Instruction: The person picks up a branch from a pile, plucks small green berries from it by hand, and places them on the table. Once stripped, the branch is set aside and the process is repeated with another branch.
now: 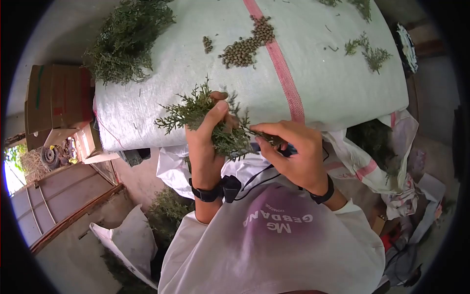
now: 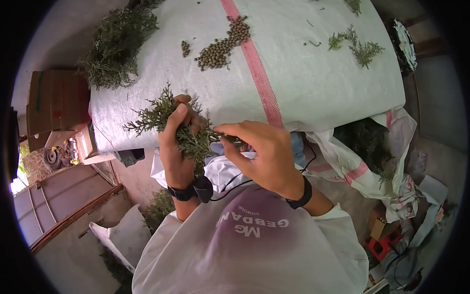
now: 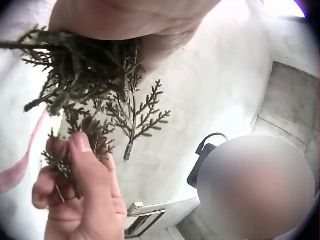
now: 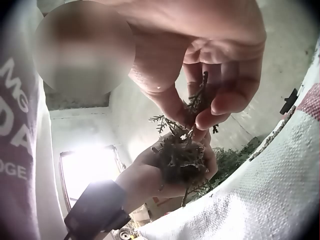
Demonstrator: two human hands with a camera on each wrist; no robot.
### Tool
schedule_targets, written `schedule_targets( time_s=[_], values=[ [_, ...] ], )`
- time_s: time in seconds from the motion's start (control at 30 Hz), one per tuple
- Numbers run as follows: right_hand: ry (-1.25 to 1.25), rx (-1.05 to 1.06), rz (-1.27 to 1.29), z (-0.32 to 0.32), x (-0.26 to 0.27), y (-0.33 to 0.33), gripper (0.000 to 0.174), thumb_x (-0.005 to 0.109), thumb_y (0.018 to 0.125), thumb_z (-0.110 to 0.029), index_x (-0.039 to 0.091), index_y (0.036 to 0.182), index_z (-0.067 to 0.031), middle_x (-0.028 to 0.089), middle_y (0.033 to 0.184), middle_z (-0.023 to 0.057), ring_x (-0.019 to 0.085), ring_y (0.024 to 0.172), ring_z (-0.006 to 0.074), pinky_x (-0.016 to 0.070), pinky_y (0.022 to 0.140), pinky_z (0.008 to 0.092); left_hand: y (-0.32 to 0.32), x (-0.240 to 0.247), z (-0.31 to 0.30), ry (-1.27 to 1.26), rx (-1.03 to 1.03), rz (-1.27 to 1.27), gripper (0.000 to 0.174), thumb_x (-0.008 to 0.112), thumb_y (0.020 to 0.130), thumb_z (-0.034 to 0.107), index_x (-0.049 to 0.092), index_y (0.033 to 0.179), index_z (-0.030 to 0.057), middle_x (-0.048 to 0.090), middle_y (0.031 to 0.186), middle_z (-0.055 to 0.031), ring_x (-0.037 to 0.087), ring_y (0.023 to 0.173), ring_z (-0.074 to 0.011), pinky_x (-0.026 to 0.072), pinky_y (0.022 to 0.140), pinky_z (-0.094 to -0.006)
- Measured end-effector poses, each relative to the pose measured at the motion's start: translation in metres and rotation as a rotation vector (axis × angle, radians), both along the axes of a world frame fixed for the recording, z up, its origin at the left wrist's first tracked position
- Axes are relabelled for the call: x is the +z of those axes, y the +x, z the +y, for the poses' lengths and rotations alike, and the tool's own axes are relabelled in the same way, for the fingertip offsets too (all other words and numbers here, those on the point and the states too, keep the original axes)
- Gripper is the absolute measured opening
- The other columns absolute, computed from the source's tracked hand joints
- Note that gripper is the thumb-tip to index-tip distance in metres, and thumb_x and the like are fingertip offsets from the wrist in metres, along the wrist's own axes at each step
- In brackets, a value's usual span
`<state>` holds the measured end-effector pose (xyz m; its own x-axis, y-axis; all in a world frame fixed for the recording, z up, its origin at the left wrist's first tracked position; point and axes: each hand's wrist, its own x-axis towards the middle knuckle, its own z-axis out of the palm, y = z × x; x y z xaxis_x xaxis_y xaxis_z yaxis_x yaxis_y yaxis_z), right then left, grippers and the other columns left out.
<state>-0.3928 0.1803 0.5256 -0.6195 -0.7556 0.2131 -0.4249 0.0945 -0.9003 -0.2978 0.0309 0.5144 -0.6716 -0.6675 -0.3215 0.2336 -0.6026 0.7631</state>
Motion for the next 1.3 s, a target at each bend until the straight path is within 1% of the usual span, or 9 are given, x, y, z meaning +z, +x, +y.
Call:
schedule_targets(
  time_s=[0.33, 0.43, 0.53, 0.57, 0.63, 0.67, 0.77, 0.97, 1.3],
  values=[
    [-0.026, 0.072, 0.148, 0.000, -0.013, 0.028, 0.026, 0.074, 0.075, 0.001, 0.072, 0.100, -0.0065, 0.061, 0.066, 0.0046, 0.053, 0.051, 0.0149, 0.0406, 0.047, 0.0269, 0.021, -0.006, 0.006, 0.086, 0.146, -0.160, 0.023, 0.069, 0.083, 0.013, 0.063, 0.101, -0.0004, 0.060, 0.088, -0.0067, 0.058, 0.070, -0.0148, 0.0507, 0.062, -0.0304],
    [0.023, 0.154, 0.119, 0.000, -0.014, 0.018, 0.034, 0.076, 0.077, -0.001, 0.070, 0.110, -0.0070, 0.068, 0.085, 0.0061, 0.058, 0.056, 0.0129, 0.0427, 0.049, 0.0254, 0.024, -0.014, 0.005, 0.063, 0.182, -0.204, 0.023, 0.068, 0.082, 0.013, 0.063, 0.100, -0.0004, 0.061, 0.088, -0.0074, 0.058, 0.068, -0.0157, 0.0500, 0.061, -0.0303],
    [0.290, 0.422, -0.228, 0.003, 0.018, -0.024, 0.060, 0.075, 0.085, -0.021, 0.053, 0.139, -0.0093, 0.060, 0.129, 0.0095, 0.066, 0.072, 0.0084, 0.0495, 0.058, 0.0227, 0.028, -0.014, 0.002, 0.002, 0.166, -0.156, 0.020, 0.065, 0.083, 0.013, 0.062, 0.098, 0.0002, 0.062, 0.084, -0.0077, 0.056, 0.063, -0.0149, 0.0500, 0.060, -0.0301],
    [0.276, 0.424, -0.226, 0.006, 0.012, -0.045, 0.060, 0.071, 0.088, -0.028, 0.049, 0.141, -0.0075, 0.061, 0.125, 0.0093, 0.064, 0.070, 0.0076, 0.0497, 0.058, 0.0217, 0.026, -0.010, 0.003, 0.022, 0.153, -0.150, 0.020, 0.065, 0.083, 0.013, 0.062, 0.098, 0.0002, 0.062, 0.084, -0.0077, 0.056, 0.063, -0.0149, 0.0500, 0.060, -0.0301],
    [0.395, 0.262, -0.252, -0.004, 0.014, -0.081, 0.046, 0.063, 0.093, -0.020, 0.054, 0.136, -0.0054, 0.066, 0.114, 0.0063, 0.056, 0.059, 0.0062, 0.0465, 0.054, 0.0212, 0.026, -0.005, 0.006, -0.067, 0.167, -0.204, 0.019, 0.059, 0.089, 0.019, 0.058, 0.100, 0.0033, 0.059, 0.087, -0.0056, 0.056, 0.061, -0.0121, 0.0454, 0.054, -0.0227],
    [0.390, 0.131, 0.005, -0.014, 0.013, -0.089, 0.031, 0.063, 0.093, -0.015, 0.065, 0.122, -0.0044, 0.070, 0.096, 0.0055, 0.055, 0.058, 0.0060, 0.0451, 0.052, 0.0224, 0.029, -0.011, 0.003, -0.016, 0.149, -0.189, 0.019, 0.059, 0.089, 0.019, 0.057, 0.100, 0.0035, 0.060, 0.086, -0.0073, 0.056, 0.059, -0.0128, 0.0460, 0.054, -0.0237],
    [0.332, 0.097, 0.367, -0.044, 0.000, -0.112, 0.019, 0.069, 0.088, -0.015, 0.072, 0.104, -0.0044, 0.071, 0.082, 0.0070, 0.062, 0.058, 0.0115, 0.0473, 0.054, 0.0249, 0.027, -0.020, 0.000, -0.013, 0.120, -0.113, 0.021, 0.060, 0.086, 0.011, 0.057, 0.103, -0.0003, 0.061, 0.083, -0.0119, 0.058, 0.069, -0.0179, 0.0508, 0.061, -0.0316],
    [0.360, 0.023, 0.581, -0.088, -0.026, -0.127, 0.017, 0.075, 0.082, -0.022, 0.074, 0.090, -0.0066, 0.072, 0.081, 0.0107, 0.069, 0.067, 0.0244, 0.0528, 0.063, 0.0320, 0.013, -0.026, -0.005, -0.005, 0.059, -0.081, 0.020, 0.060, 0.084, 0.010, 0.057, 0.100, -0.0005, 0.060, 0.081, -0.0107, 0.058, 0.070, -0.0181, 0.0514, 0.064, -0.0317],
    [0.388, 0.036, 0.566, -0.098, -0.029, -0.126, 0.017, 0.075, 0.081, -0.020, 0.072, 0.086, -0.0050, 0.070, 0.079, 0.0073, 0.068, 0.068, 0.0218, 0.0520, 0.064, 0.0312, -0.023, -0.029, -0.024, 0.043, -0.031, 0.051, 0.016, 0.061, 0.085, 0.009, 0.057, 0.096, -0.0015, 0.060, 0.077, -0.0103, 0.057, 0.066, -0.0155, 0.0506, 0.060, -0.0294]
  ],
)
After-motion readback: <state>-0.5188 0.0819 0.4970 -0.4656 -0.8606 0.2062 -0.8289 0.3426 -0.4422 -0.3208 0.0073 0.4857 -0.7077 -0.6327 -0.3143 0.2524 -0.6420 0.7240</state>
